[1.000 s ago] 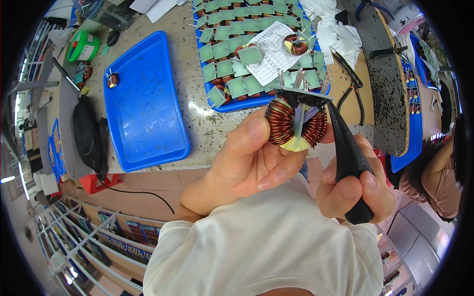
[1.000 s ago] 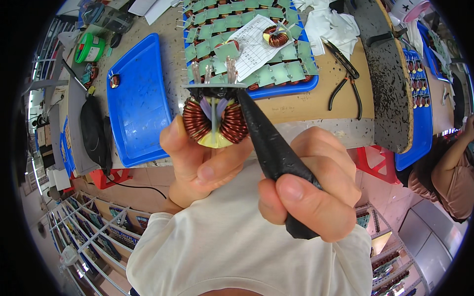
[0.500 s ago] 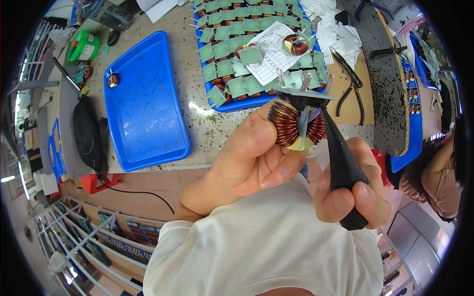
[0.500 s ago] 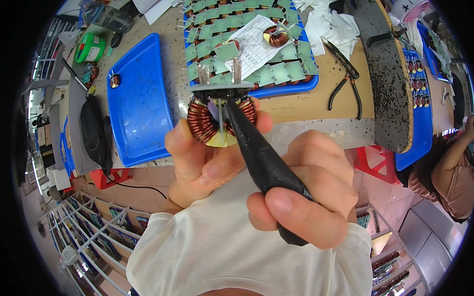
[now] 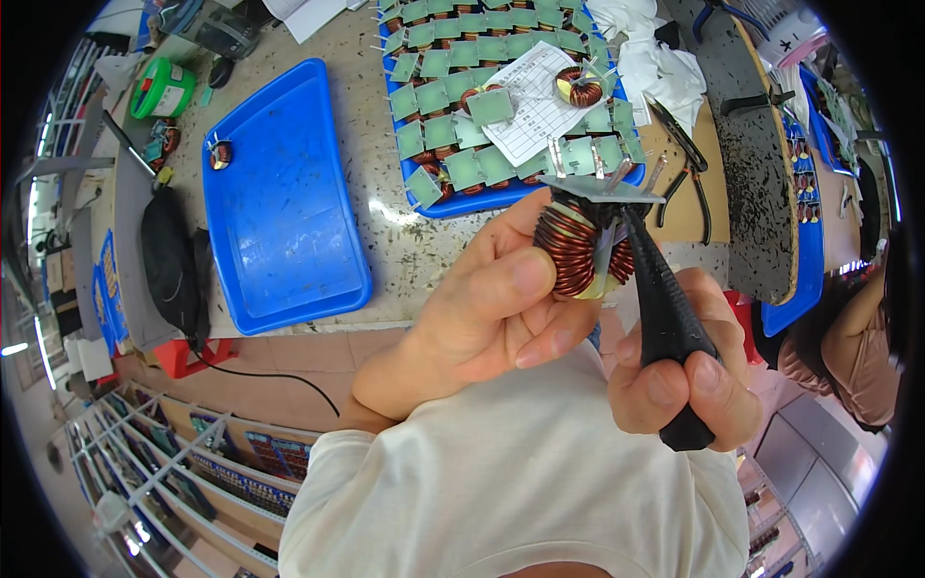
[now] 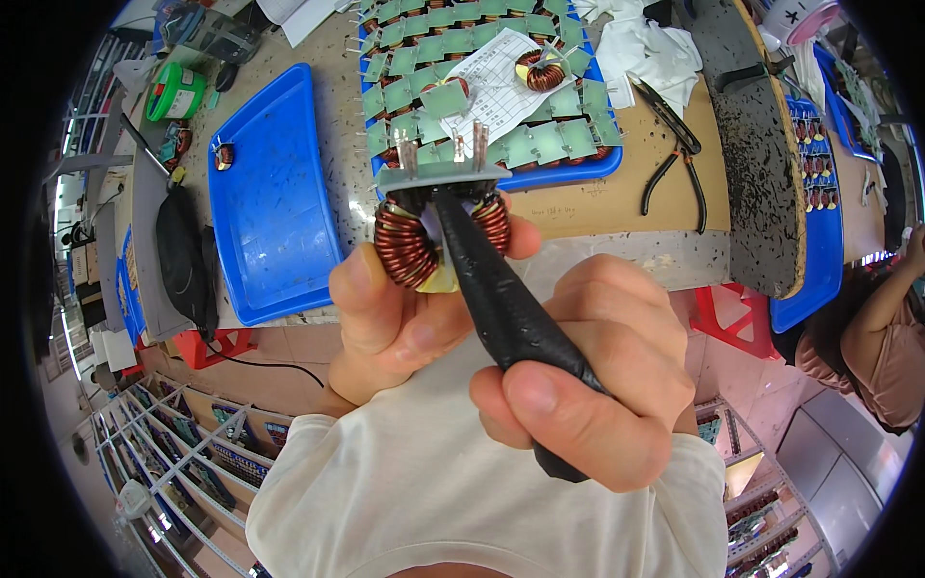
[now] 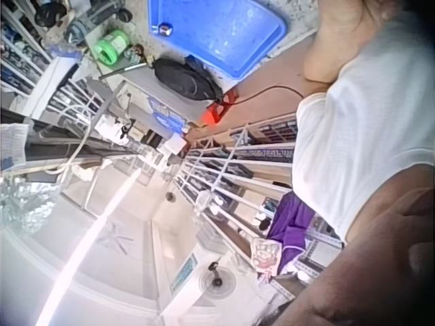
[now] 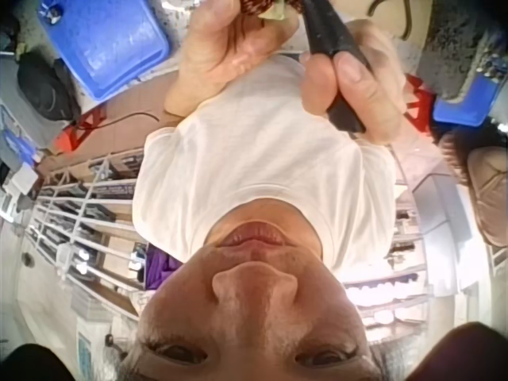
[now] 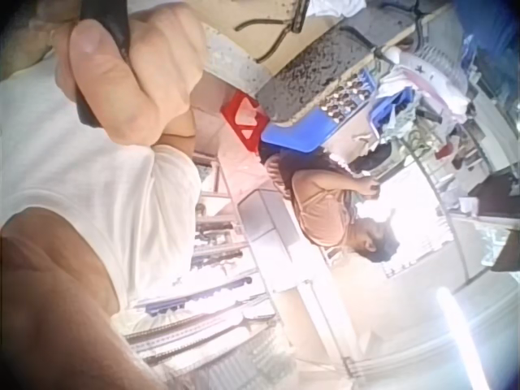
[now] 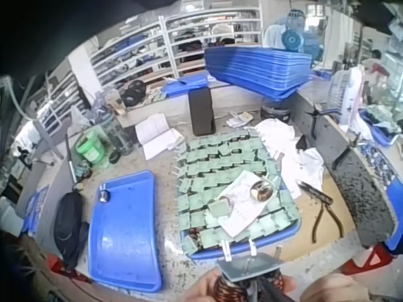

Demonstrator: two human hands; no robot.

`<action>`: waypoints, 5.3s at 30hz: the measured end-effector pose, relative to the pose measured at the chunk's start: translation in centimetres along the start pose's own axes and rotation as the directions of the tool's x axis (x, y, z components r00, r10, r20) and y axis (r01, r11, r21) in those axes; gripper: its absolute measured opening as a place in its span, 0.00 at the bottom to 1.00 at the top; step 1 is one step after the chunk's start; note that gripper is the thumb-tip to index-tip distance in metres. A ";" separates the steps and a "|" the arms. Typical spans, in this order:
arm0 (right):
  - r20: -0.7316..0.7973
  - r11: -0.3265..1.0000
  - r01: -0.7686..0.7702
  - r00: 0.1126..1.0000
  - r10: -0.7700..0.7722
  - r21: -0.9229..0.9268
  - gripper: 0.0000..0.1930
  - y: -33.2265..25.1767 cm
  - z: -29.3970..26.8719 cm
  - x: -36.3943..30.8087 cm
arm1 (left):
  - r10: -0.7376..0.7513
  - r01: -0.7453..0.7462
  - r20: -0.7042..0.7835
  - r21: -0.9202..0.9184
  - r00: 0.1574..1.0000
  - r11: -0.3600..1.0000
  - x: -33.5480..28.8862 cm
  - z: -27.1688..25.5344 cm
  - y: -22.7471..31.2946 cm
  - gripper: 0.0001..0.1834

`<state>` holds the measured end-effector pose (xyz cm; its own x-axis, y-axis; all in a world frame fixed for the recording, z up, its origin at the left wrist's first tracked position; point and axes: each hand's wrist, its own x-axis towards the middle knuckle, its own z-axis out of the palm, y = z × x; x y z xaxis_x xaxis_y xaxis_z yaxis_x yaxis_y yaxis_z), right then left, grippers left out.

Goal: Assembling electronic transformer components by gluing cores to PCB boards and adjusting wires.

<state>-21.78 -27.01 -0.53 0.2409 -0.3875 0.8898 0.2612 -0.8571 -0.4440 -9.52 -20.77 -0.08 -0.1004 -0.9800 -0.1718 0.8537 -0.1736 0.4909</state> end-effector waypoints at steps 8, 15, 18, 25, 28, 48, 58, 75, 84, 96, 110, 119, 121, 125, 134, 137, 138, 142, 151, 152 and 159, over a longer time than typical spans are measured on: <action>0.068 0.996 -0.056 0.996 0.051 0.074 0.17 0.0 -0.2 0.2 | 0.005 -0.006 0.015 0.027 1.000 1.000 0.1 -0.1 0.2 0.41; 0.026 0.983 -0.096 0.995 0.093 0.156 0.15 -0.1 -0.2 0.0 | 0.096 -0.028 0.244 -0.269 0.965 0.963 0.8 -1.6 -0.8 0.28; -0.011 0.975 -0.102 0.994 0.107 0.197 0.15 -0.1 -0.1 0.0 | 0.083 0.015 0.246 -0.371 0.966 0.929 0.9 -1.9 -0.7 0.28; -0.216 0.988 0.003 0.976 0.031 0.157 0.13 -0.1 -0.6 -0.2 | 0.604 -0.570 0.097 0.474 0.791 0.670 1.7 -2.2 -1.1 0.40; -0.243 0.990 -0.011 0.969 0.046 0.143 0.13 0.1 -1.1 -0.5 | 0.691 -0.771 0.367 0.435 0.623 0.464 1.9 -2.9 -0.8 0.29; -0.160 0.985 0.009 0.987 0.019 0.170 0.13 -0.1 -1.5 -0.6 | 0.740 -0.617 0.386 0.785 0.551 0.049 1.2 -2.6 -0.9 0.34; -0.077 0.995 0.099 0.992 -0.098 0.005 0.14 0.3 0.0 -0.8 | 0.798 -0.502 0.524 0.797 0.297 -0.336 1.6 -2.3 -1.0 0.31; 0.054 1.000 0.028 0.998 -0.029 0.011 0.14 0.0 -0.7 0.2 | 0.776 -0.371 0.594 0.783 0.211 -0.499 1.4 -1.7 -0.7 0.31; 0.078 0.996 -0.034 0.997 0.028 0.079 0.14 0.1 -1.0 0.3 | 0.759 -0.339 0.624 0.765 0.184 -0.547 1.5 -1.9 -0.7 0.33; 0.063 0.993 -0.052 0.997 0.045 0.110 0.14 -0.9 -0.4 0.0 | 0.802 -0.258 0.527 0.846 0.280 -0.466 0.9 -0.8 -0.8 0.31; 0.070 0.992 -0.069 0.996 0.061 0.107 0.14 -1.2 0.0 -0.1 | 0.810 -0.235 0.550 0.831 0.203 -0.505 1.0 -1.0 -0.9 0.31; 0.010 0.959 -0.090 0.996 0.090 0.268 0.13 0.1 0.2 -0.1 | 0.839 -0.394 0.471 0.850 0.273 -0.349 1.5 -1.9 -0.4 0.33; -0.066 0.970 -0.022 0.997 0.039 0.241 0.13 0.0 0.1 -0.3 | 0.876 -0.484 0.399 0.843 0.272 -0.234 2.0 -2.3 -0.1 0.32; -0.094 0.982 -0.074 0.991 0.091 0.174 0.11 0.4 -0.5 -1.5 | 0.806 -0.530 -0.113 0.699 0.581 0.480 2.0 -4.0 0.7 0.28; 0.043 0.731 0.124 0.991 -0.129 -0.671 0.14 1.0 -2.5 -3.7 | 0.492 -0.634 -0.562 -0.076 0.665 0.769 -4.4 -12.0 7.0 0.15; 0.037 0.768 0.087 0.996 -0.082 -0.634 0.18 1.5 -2.5 -4.2 | 0.574 -0.643 -0.659 0.176 0.486 0.746 -6.8 -14.7 9.0 0.15; 0.023 0.828 0.018 1.000 -0.006 -0.560 0.18 1.5 -2.6 -4.3 | 0.624 -0.592 -0.686 0.341 0.374 0.730 -7.3 -15.0 9.8 0.15; 0.027 0.870 -0.012 0.999 0.029 -0.494 0.20 1.6 -3.0 -4.7 | 0.957 -0.200 -0.290 0.938 -0.001 0.284 -7.4 -17.1 11.8 0.18; 0.184 0.545 0.254 0.966 -0.180 -0.799 0.21 0.4 -2.9 -2.9 | 0.588 0.613 0.396 0.077 0.705 -0.786 -9.3 -22.0 16.9 0.15; 0.186 0.538 0.254 0.966 -0.178 -0.803 0.21 0.4 -2.8 -3.0 | 0.560 0.584 0.341 0.037 0.755 -0.811 -9.0 -21.9 16.5 0.13; 0.207 0.541 0.264 0.964 -0.165 -0.799 0.23 0.6 -3.1 -2.6 | 0.420 0.427 0.284 0.042 0.862 -0.903 -8.8 -20.8 16.3 0.17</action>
<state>-25.17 -27.52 -2.79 0.3831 -0.1622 0.9093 -0.5416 -0.8370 0.0789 15.88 -12.93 -8.33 0.1272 -0.9452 0.3008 -0.8356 -0.2655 -0.4809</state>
